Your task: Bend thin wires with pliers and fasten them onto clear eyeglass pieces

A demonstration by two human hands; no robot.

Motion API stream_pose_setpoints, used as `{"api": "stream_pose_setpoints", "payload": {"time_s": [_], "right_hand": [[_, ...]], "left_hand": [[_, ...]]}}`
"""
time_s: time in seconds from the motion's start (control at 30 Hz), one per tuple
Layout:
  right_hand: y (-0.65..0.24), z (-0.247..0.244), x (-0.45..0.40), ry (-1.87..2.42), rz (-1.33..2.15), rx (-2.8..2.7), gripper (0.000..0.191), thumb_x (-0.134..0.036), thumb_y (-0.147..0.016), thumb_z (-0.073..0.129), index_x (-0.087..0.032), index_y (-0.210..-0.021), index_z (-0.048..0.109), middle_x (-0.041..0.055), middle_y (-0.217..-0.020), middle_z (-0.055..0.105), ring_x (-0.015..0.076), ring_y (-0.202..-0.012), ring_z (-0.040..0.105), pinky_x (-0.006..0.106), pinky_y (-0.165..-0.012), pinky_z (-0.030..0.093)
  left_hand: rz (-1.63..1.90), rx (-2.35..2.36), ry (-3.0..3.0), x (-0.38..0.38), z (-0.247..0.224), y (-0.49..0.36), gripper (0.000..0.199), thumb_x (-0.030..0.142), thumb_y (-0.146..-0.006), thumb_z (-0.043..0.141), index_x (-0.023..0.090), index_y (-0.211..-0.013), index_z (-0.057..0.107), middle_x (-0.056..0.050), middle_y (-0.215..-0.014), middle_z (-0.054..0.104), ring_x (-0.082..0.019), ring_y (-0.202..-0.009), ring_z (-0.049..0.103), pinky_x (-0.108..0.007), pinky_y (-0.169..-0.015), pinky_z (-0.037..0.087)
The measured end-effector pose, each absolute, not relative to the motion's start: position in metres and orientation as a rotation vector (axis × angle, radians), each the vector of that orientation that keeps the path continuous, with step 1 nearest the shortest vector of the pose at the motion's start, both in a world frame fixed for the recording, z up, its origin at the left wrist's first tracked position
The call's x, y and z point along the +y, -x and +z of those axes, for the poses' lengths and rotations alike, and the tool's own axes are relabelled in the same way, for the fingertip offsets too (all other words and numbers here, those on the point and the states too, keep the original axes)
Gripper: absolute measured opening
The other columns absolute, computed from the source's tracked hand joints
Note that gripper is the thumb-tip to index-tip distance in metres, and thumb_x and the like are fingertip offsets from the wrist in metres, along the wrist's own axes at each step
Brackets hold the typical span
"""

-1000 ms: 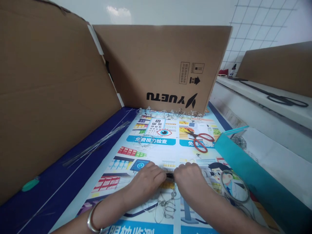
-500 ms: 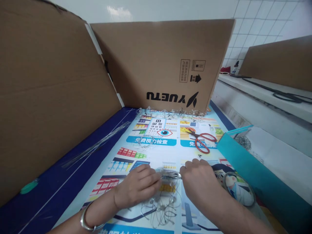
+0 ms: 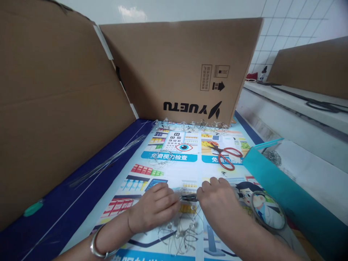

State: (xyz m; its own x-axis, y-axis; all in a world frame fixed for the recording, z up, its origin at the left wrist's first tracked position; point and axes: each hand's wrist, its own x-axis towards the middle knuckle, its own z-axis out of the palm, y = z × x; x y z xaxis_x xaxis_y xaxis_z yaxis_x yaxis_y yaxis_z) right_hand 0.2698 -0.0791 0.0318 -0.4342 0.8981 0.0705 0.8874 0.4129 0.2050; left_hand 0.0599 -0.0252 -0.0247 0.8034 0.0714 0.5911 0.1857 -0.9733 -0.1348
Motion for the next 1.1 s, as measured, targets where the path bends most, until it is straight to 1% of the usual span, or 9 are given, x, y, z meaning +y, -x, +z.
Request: {"api": "stream_pose_setpoints", "payload": {"time_s": [0.07, 0.2, 0.4, 0.5, 0.7, 0.87, 0.97, 1.1], "right_hand": [[-0.269, 0.032, -0.080, -1.628, 0.312, 2.605, 0.006, -0.011, -0.067, 0.061, -0.014, -0.071, 0.059, 0.0079, -0.066, 0.057, 0.0213, -0.065, 0.051, 0.032, -0.055, 0.031], [-0.268, 0.032, -0.080, -1.624, 0.285, 2.596, 0.006, -0.009, -0.069, 0.059, -0.015, -0.071, 0.058, 0.0071, -0.066, 0.056, 0.0213, -0.064, 0.051, 0.032, -0.054, 0.031], [-0.270, 0.024, -0.075, -1.559, 0.290, 2.589, 0.007, -0.011, -0.067, 0.062, -0.015, -0.073, 0.059, 0.0081, -0.069, 0.057, 0.0226, -0.067, 0.051, 0.033, -0.056, 0.033], [-0.269, 0.021, -0.074, -1.554, 0.264, 2.576, 0.006, -0.011, -0.068, 0.060, -0.015, -0.072, 0.059, 0.0081, -0.069, 0.058, 0.0228, -0.067, 0.051, 0.034, -0.058, 0.033], [-0.269, 0.019, -0.072, -1.592, 0.152, 2.542, 0.005, -0.010, -0.070, 0.058, -0.015, -0.071, 0.059, 0.0086, -0.070, 0.059, 0.0210, -0.068, 0.052, 0.032, -0.058, 0.030], [-0.270, 0.018, -0.069, -1.622, 0.035, 2.521, 0.008, -0.008, -0.071, 0.056, -0.016, -0.071, 0.060, 0.0071, -0.069, 0.059, 0.0189, -0.067, 0.053, 0.031, -0.057, 0.027], [-0.270, 0.018, -0.070, -1.630, 0.031, 2.503, 0.010, -0.008, -0.072, 0.054, -0.016, -0.072, 0.060, 0.0072, -0.070, 0.058, 0.0209, -0.070, 0.052, 0.032, -0.059, 0.029], [-0.270, 0.015, -0.070, -1.685, 0.163, 2.495, 0.009, -0.010, -0.073, 0.055, -0.017, -0.076, 0.060, 0.0082, -0.075, 0.057, 0.0246, -0.077, 0.050, 0.035, -0.064, 0.031]], "left_hand": [[-0.903, -0.238, 2.824, -0.025, -0.025, -0.061, 0.018, 0.008, -0.079, 0.055, 0.016, -0.095, 0.056, -0.005, -0.091, 0.065, -0.017, -0.080, 0.054, -0.034, -0.070, 0.044], [-0.882, -0.387, 2.918, -0.025, -0.027, -0.066, 0.015, 0.007, -0.081, 0.051, 0.016, -0.092, 0.055, -0.004, -0.084, 0.064, -0.015, -0.072, 0.053, -0.031, -0.065, 0.042], [-1.000, -0.658, 3.108, -0.020, -0.038, -0.071, 0.018, 0.005, -0.082, 0.041, 0.017, -0.087, 0.053, -0.004, -0.079, 0.062, -0.015, -0.071, 0.052, -0.030, -0.067, 0.041], [-0.983, -0.838, 3.226, -0.019, -0.035, -0.073, 0.016, 0.008, -0.084, 0.039, 0.017, -0.082, 0.052, -0.002, -0.074, 0.060, -0.014, -0.069, 0.052, -0.027, -0.065, 0.041], [-0.915, -1.126, 3.314, -0.021, -0.026, -0.076, 0.015, 0.015, -0.087, 0.040, 0.017, -0.079, 0.052, -0.001, -0.074, 0.059, -0.013, -0.069, 0.052, -0.024, -0.063, 0.041], [-0.877, -1.228, 3.356, -0.020, -0.028, -0.075, 0.013, 0.016, -0.087, 0.041, 0.017, -0.080, 0.052, 0.000, -0.073, 0.058, -0.013, -0.068, 0.052, -0.023, -0.062, 0.040], [-0.881, -1.259, 3.359, -0.019, -0.030, -0.075, 0.010, 0.016, -0.086, 0.044, 0.017, -0.080, 0.052, 0.000, -0.073, 0.058, -0.012, -0.068, 0.051, -0.023, -0.061, 0.040], [-0.896, -1.193, 3.342, -0.019, -0.031, -0.076, 0.011, 0.016, -0.086, 0.044, 0.017, -0.080, 0.052, 0.000, -0.073, 0.058, -0.013, -0.067, 0.051, -0.023, -0.060, 0.039]]}}
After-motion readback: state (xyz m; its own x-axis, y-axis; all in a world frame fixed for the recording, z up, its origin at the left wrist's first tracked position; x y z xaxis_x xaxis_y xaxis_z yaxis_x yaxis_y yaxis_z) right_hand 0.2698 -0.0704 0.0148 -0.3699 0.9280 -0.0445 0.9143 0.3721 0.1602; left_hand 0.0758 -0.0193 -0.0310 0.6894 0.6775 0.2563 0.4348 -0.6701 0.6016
